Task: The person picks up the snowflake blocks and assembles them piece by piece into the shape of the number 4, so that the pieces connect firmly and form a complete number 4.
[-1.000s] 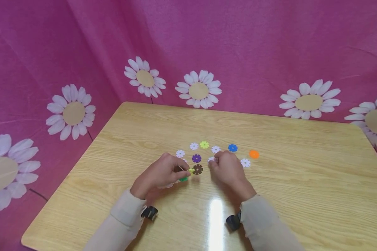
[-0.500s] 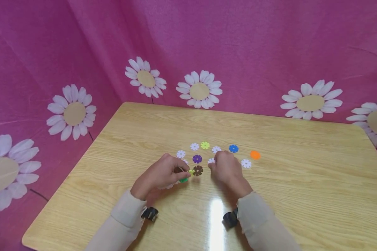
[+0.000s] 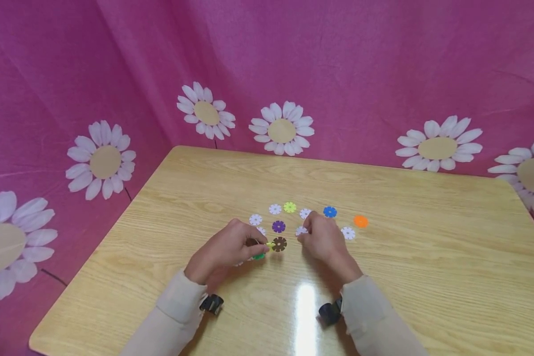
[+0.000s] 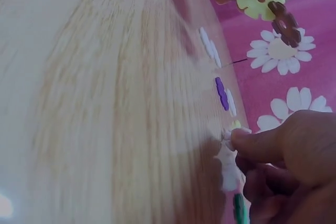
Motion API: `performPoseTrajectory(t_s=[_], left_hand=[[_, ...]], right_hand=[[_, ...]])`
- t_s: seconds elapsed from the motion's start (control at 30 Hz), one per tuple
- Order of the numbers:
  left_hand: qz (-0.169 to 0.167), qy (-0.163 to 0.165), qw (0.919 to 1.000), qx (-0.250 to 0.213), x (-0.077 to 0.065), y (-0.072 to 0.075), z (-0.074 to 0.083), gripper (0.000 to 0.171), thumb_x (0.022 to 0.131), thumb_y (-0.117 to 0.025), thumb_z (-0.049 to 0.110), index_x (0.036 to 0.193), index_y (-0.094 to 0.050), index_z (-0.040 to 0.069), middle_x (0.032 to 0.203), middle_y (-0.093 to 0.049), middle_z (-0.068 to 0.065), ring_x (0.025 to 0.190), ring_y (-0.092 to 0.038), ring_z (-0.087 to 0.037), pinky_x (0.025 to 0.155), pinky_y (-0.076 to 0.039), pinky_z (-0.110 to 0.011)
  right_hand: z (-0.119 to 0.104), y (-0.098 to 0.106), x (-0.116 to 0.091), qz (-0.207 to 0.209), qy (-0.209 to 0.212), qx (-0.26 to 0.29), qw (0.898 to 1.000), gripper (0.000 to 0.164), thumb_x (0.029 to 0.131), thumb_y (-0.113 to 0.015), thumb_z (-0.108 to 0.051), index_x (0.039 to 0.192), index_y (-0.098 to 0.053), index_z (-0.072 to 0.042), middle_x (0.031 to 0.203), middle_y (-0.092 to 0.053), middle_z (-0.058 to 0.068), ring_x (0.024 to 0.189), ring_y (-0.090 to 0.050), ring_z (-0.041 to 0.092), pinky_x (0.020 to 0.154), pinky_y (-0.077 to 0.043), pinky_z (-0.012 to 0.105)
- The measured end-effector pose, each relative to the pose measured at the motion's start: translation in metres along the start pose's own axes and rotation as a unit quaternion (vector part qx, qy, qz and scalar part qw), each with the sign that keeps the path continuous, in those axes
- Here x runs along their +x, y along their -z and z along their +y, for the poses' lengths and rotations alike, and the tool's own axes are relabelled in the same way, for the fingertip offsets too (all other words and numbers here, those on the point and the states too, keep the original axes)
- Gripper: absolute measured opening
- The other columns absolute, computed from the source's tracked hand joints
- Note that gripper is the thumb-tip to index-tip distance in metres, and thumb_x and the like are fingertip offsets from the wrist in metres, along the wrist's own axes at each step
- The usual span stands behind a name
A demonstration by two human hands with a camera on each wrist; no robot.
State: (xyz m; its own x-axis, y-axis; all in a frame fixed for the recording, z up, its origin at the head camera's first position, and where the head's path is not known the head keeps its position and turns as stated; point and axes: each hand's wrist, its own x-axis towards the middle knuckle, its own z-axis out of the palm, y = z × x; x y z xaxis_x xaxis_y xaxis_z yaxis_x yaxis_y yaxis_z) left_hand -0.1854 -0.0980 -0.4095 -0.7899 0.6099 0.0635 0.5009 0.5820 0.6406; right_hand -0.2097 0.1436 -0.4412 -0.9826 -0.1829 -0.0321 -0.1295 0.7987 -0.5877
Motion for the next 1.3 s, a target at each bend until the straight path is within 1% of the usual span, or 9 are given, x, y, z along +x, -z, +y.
performPoseTrajectory(t_s=[0.13,0.27,0.4,0.53,0.67,0.77,1.07,1.3], left_hand=[[-0.005,0.01,0.9999,-0.005,-0.001,0.001,0.001,0.009,0.093,-0.074,0.016,0.094,-0.08,0.01,0.076,-0.066,0.011,0.061,-0.051,-0.005,0.056,-0.043,-0.02],[-0.009,0.019,0.9997,-0.008,-0.002,0.001,0.001,0.009,0.093,-0.074,0.016,0.095,-0.08,0.01,0.077,-0.066,0.01,0.061,-0.051,-0.005,0.055,-0.043,-0.02],[-0.01,0.015,0.9998,-0.003,0.0,0.002,0.001,0.01,0.093,-0.074,0.017,0.096,-0.08,0.009,0.078,-0.067,0.009,0.062,-0.052,-0.005,0.055,-0.044,-0.02],[-0.013,0.011,0.9999,-0.002,0.001,0.002,0.001,0.011,0.093,-0.074,0.017,0.096,-0.08,0.008,0.08,-0.067,0.009,0.062,-0.052,-0.006,0.056,-0.044,-0.02],[-0.017,0.007,0.9998,-0.002,0.001,0.002,0.002,0.012,0.094,-0.073,0.017,0.095,-0.08,0.008,0.076,-0.066,0.008,0.057,-0.048,-0.006,0.052,-0.04,-0.02],[-0.02,0.006,0.9998,0.0,0.002,0.002,0.003,0.012,0.094,-0.073,0.017,0.094,-0.08,0.007,0.073,-0.064,0.007,0.055,-0.045,-0.006,0.05,-0.038,-0.021],[-0.023,0.005,0.9997,0.002,0.003,0.001,0.005,0.012,0.094,-0.073,0.017,0.095,-0.08,0.008,0.077,-0.066,0.008,0.057,-0.047,-0.005,0.052,-0.039,-0.02],[-0.022,-0.01,0.9997,0.01,0.004,0.0,0.004,0.011,0.094,-0.073,0.017,0.092,-0.08,0.009,0.073,-0.064,0.009,0.06,-0.05,-0.005,0.056,-0.042,-0.019]], right_hand=[[0.004,0.003,-0.005,0.002,0.007,0.028,1.0,0.019,0.089,-0.076,-0.012,0.099,-0.067,0.001,0.083,-0.061,0.008,0.078,-0.052,0.026,0.067,-0.044,0.036],[0.007,0.007,-0.01,-0.001,0.027,0.032,0.999,0.014,0.091,-0.074,-0.012,0.097,-0.072,0.0,0.081,-0.062,0.005,0.075,-0.051,0.024,0.064,-0.042,0.035],[0.007,0.011,-0.016,-0.003,0.043,0.038,0.998,0.011,0.094,-0.071,-0.011,0.099,-0.074,-0.002,0.082,-0.062,0.004,0.074,-0.05,0.022,0.062,-0.04,0.034],[0.007,0.013,-0.022,0.002,0.061,0.054,0.997,0.009,0.095,-0.069,-0.011,0.095,-0.074,-0.004,0.076,-0.06,0.001,0.07,-0.048,0.019,0.06,-0.04,0.031],[0.006,0.015,-0.029,0.008,0.089,0.065,0.994,0.009,0.094,-0.07,-0.011,0.086,-0.073,-0.008,0.069,-0.055,-0.002,0.064,-0.045,0.016,0.056,-0.037,0.028],[0.005,0.015,-0.033,0.007,0.1,0.072,0.992,0.011,0.094,-0.07,-0.011,0.084,-0.072,-0.01,0.067,-0.055,-0.002,0.063,-0.045,0.015,0.055,-0.037,0.028],[-0.001,0.02,-0.041,-0.007,0.107,0.076,0.991,0.011,0.095,-0.069,-0.011,0.085,-0.071,-0.009,0.068,-0.054,-0.003,0.063,-0.046,0.016,0.054,-0.037,0.028],[-0.005,0.021,-0.044,-0.008,0.129,0.073,0.989,0.01,0.095,-0.07,-0.01,0.084,-0.071,-0.009,0.066,-0.053,-0.005,0.062,-0.046,0.015,0.053,-0.036,0.028]])
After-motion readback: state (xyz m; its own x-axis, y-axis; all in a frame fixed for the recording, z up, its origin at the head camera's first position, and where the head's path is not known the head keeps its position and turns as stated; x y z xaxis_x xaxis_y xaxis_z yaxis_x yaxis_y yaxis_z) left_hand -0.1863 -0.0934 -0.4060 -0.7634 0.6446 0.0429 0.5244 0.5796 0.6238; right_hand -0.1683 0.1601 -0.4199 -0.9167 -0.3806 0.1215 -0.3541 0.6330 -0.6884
